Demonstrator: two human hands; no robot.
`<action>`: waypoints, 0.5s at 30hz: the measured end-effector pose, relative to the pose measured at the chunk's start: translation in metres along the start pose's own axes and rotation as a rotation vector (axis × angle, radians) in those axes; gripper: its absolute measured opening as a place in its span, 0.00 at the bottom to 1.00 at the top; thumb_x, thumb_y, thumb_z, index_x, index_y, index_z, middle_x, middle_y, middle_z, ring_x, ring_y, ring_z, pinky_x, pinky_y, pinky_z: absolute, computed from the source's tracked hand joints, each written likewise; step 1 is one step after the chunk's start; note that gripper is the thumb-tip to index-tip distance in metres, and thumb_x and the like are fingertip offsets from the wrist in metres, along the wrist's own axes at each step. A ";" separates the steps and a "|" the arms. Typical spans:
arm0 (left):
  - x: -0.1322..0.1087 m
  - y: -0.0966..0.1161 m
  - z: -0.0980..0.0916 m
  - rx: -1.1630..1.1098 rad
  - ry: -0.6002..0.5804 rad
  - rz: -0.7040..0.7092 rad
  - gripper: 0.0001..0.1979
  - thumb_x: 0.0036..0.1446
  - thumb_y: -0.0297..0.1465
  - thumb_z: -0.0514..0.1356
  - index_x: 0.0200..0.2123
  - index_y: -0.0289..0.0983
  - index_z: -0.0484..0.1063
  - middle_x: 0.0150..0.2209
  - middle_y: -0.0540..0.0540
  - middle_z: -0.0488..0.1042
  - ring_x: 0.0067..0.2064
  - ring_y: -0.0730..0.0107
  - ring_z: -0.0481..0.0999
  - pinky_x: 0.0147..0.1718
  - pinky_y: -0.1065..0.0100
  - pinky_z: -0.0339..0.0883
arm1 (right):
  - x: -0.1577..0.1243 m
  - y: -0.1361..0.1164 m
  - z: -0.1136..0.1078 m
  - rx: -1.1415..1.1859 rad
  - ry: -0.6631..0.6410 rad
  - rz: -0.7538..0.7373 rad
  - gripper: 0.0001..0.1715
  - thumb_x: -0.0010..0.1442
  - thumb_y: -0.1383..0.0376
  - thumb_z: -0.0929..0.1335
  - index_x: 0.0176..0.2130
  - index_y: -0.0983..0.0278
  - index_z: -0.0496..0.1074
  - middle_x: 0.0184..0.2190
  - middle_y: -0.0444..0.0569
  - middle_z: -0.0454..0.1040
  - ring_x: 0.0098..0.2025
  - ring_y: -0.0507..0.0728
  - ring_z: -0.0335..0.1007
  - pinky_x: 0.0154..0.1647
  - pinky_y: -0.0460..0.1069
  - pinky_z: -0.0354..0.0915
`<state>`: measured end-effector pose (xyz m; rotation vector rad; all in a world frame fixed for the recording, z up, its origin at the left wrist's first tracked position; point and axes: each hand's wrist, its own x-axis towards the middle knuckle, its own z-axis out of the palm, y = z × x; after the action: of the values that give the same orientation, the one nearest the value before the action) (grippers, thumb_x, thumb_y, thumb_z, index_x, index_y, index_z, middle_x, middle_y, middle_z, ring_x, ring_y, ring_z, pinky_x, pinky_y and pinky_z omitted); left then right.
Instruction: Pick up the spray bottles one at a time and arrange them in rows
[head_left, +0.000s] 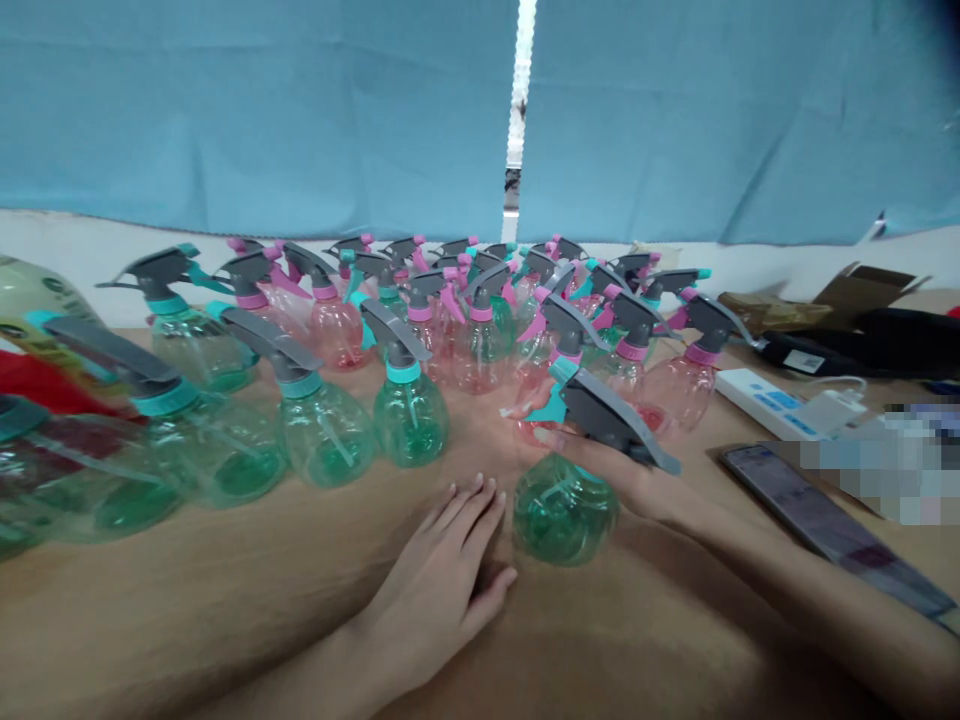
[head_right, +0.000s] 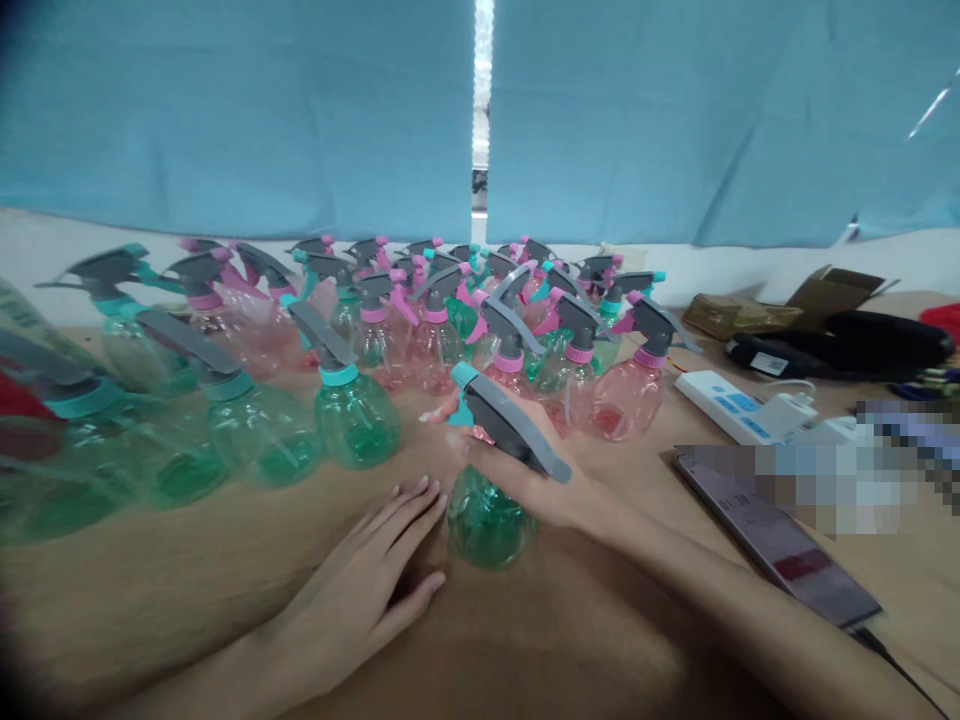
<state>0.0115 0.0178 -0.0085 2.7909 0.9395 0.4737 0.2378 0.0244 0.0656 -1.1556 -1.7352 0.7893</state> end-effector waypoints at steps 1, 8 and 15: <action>0.000 0.000 0.000 -0.005 0.002 -0.003 0.30 0.64 0.38 0.55 0.65 0.36 0.53 0.65 0.38 0.57 0.65 0.53 0.56 0.61 0.49 0.51 | 0.000 -0.001 0.000 -0.005 0.006 0.005 0.08 0.59 0.57 0.68 0.36 0.58 0.74 0.27 0.43 0.74 0.29 0.55 0.71 0.36 0.52 0.69; 0.000 0.001 -0.001 -0.019 0.001 -0.010 0.30 0.63 0.38 0.56 0.65 0.36 0.54 0.65 0.38 0.58 0.65 0.53 0.57 0.61 0.49 0.51 | 0.001 -0.014 0.003 0.021 0.074 -0.003 0.13 0.58 0.53 0.67 0.30 0.60 0.68 0.26 0.43 0.67 0.26 0.52 0.62 0.25 0.48 0.61; -0.001 0.000 -0.001 0.007 -0.016 -0.007 0.29 0.63 0.38 0.56 0.64 0.33 0.55 0.64 0.37 0.58 0.65 0.52 0.56 0.62 0.50 0.51 | 0.002 -0.021 0.002 0.030 0.056 -0.010 0.19 0.59 0.51 0.65 0.25 0.61 0.63 0.22 0.41 0.62 0.24 0.50 0.58 0.24 0.47 0.58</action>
<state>0.0106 0.0174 -0.0082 2.7920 0.9489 0.4477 0.2277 0.0188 0.0840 -1.1383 -1.6769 0.7675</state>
